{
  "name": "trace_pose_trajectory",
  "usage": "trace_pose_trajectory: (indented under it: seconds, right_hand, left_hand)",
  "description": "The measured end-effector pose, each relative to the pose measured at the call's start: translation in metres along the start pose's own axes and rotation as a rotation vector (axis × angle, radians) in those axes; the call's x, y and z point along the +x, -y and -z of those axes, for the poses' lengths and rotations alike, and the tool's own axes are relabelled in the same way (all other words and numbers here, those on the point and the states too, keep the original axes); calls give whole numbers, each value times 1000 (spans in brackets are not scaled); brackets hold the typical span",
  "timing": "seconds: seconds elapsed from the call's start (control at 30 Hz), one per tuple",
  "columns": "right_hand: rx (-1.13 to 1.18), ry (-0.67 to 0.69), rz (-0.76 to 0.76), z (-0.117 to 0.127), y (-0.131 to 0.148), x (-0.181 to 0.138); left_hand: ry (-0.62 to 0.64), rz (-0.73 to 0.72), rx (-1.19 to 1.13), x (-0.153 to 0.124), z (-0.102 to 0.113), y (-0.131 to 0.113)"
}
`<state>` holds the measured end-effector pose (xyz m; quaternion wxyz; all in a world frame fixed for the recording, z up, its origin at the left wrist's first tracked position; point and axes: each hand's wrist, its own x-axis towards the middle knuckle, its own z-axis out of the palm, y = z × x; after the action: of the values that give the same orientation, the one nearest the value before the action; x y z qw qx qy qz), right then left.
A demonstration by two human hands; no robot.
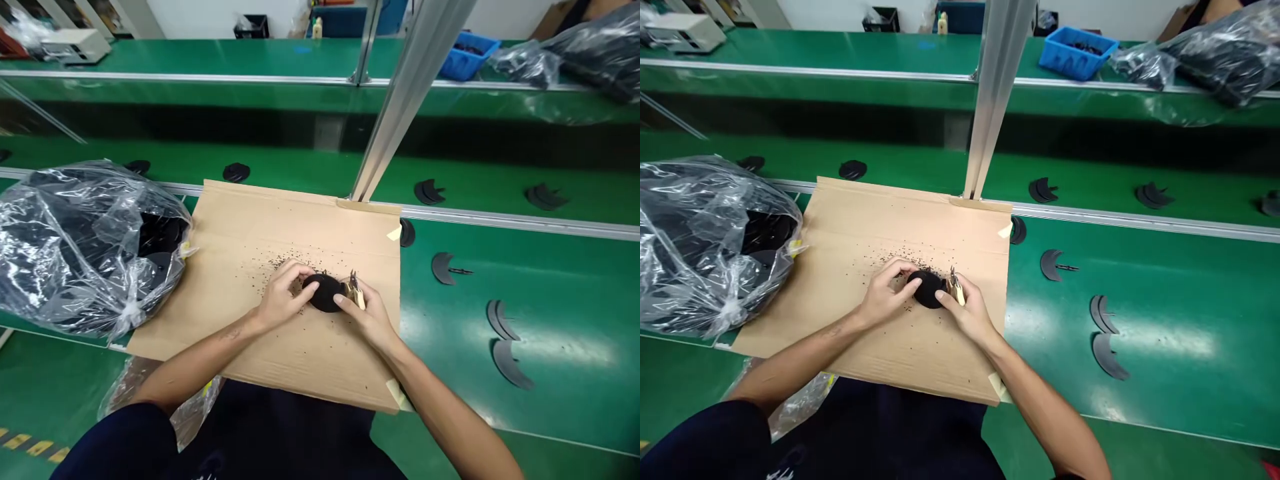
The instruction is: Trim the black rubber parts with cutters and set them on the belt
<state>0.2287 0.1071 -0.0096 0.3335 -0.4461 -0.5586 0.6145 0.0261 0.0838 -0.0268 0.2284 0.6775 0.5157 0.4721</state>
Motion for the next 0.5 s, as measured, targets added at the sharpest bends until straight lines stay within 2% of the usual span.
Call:
trace_pose_trajectory:
  seconds: [0.27,0.5]
  right_hand:
    - [-25,77,8,-2,1,-2]
    - [-110,53,72,-1,-4,-4]
  left_hand:
    - [-9,5,-34,-3,0,2]
    - [-24,-136,-31,-2,2,4]
